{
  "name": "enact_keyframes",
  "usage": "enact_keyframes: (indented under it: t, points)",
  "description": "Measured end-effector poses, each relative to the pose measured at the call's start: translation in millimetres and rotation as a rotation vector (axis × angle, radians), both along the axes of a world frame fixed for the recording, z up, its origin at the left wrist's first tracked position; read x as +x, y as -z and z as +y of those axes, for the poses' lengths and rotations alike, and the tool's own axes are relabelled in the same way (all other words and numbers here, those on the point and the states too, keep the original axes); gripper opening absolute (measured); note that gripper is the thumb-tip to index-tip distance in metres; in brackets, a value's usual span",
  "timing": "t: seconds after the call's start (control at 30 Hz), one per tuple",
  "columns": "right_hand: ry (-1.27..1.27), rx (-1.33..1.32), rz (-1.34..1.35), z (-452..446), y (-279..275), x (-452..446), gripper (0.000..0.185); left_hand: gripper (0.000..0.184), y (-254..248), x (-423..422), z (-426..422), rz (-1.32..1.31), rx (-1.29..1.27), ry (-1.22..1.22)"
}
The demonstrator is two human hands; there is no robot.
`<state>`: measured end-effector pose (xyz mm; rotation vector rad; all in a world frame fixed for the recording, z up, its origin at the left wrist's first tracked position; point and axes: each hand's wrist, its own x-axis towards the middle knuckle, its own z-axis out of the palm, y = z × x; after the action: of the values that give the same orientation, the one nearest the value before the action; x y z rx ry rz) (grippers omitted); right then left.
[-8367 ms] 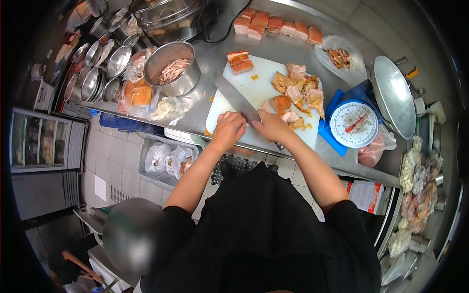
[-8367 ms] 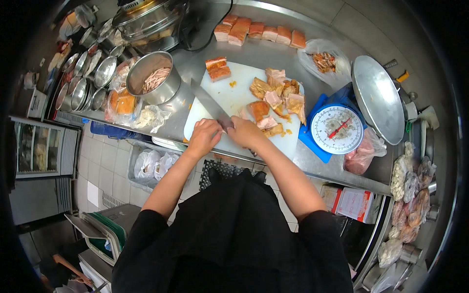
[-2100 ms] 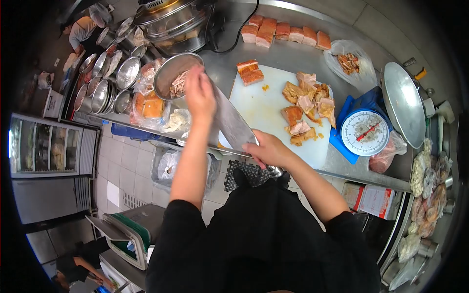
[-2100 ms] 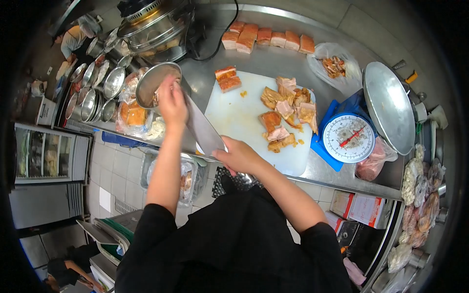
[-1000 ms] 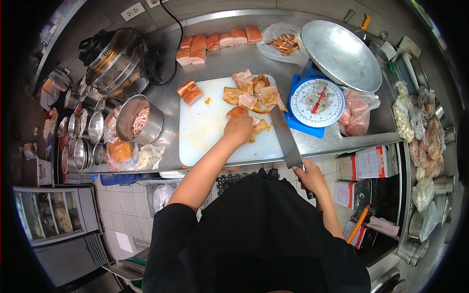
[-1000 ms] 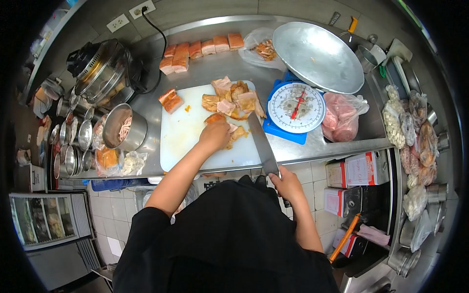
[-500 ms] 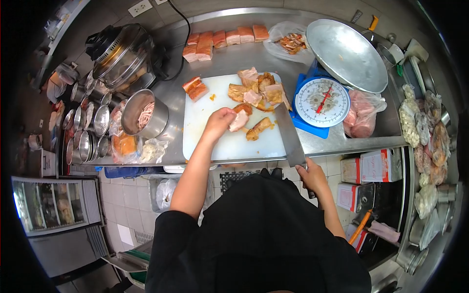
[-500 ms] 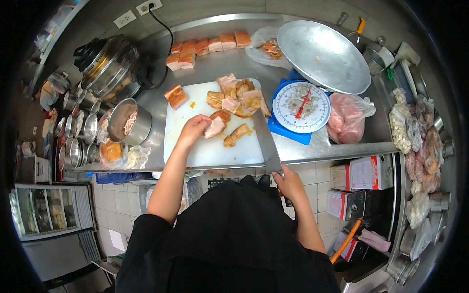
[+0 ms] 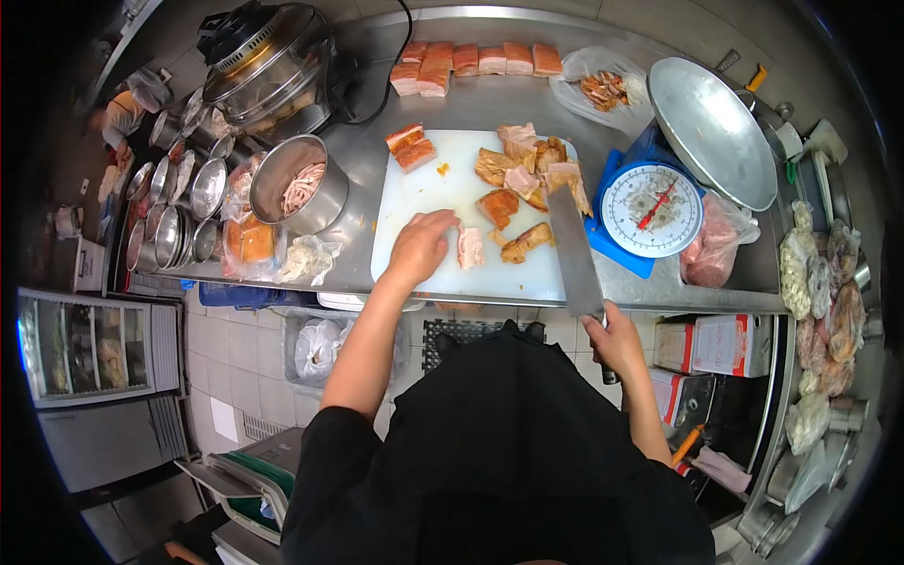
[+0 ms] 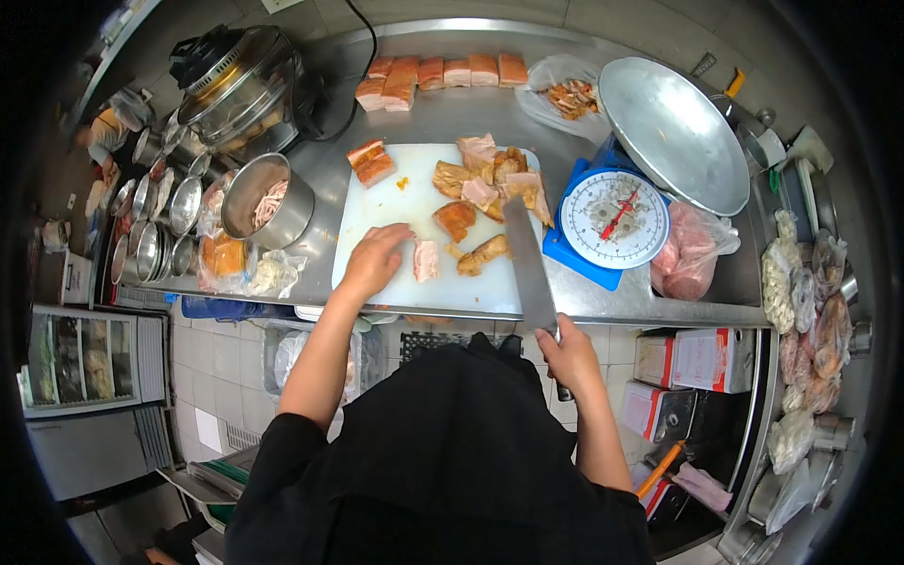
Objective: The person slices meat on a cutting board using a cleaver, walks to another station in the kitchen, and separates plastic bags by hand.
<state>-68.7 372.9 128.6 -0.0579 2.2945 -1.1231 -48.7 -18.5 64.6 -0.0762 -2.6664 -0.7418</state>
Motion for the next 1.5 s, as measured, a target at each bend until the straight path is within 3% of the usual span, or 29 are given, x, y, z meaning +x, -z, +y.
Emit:
enact_keyframes:
  t: [0.1,0.17,0.23,0.4,0.5,0.6,0.8,0.93,1.03,1.23,1.37,1.5]
  points:
    - [-0.066,0.018,0.005,-29.7,-17.7,-5.8,0.030,0.036,4.4,-2.9,9.2,-0.194,-0.011,0.095]
    - [-0.212,0.014,0.213,-46.8,-8.1,-11.4,0.025,0.028,8.4,-3.3,14.6,-0.147,-0.027,0.087]
    - [-0.264,0.083,0.223,-69.6,-18.5,-14.8,0.027,0.019,8.4,0.9,17.6,-0.119,-0.063,0.044]
    - [-0.560,0.294,0.386,-109.1,-34.4,-20.7,0.026,0.018,16.1,5.9,15.9,-0.138,-0.006,-0.008]
    - [-0.683,0.290,0.531,-122.3,-22.1,-28.4,0.026,0.015,23.1,2.4,21.0,-0.068,-0.004,-0.045]
    - [-0.751,0.349,0.486,-149.6,-0.1,-44.3,0.026,0.014,25.9,-0.1,24.2,-0.033,-0.014,-0.065]
    - [-0.813,0.445,0.423,-198.3,-13.4,-76.8,0.028,0.015,29.4,-0.7,23.1,-0.012,-0.034,-0.053]
    - [-0.871,0.459,0.363,-192.3,-14.5,-70.6,0.032,0.015,34.7,1.1,22.4,0.031,0.001,-0.067]
    - [-0.759,0.412,0.384,-196.4,2.8,-63.6,0.034,0.015,33.7,0.9,22.3,0.016,-0.020,-0.071]
    - [-0.885,0.417,0.417,-193.0,-6.3,-76.8,0.039,0.015,36.7,2.1,20.5,0.024,-0.006,-0.073]
    - [-0.725,0.394,0.346,-195.1,8.2,-57.0,0.038,0.015,37.7,1.3,20.3,0.030,-0.027,-0.084]
    - [-0.828,0.392,0.328,-199.1,-23.6,-75.4,0.042,0.014,38.4,3.3,19.5,0.068,-0.004,-0.067]
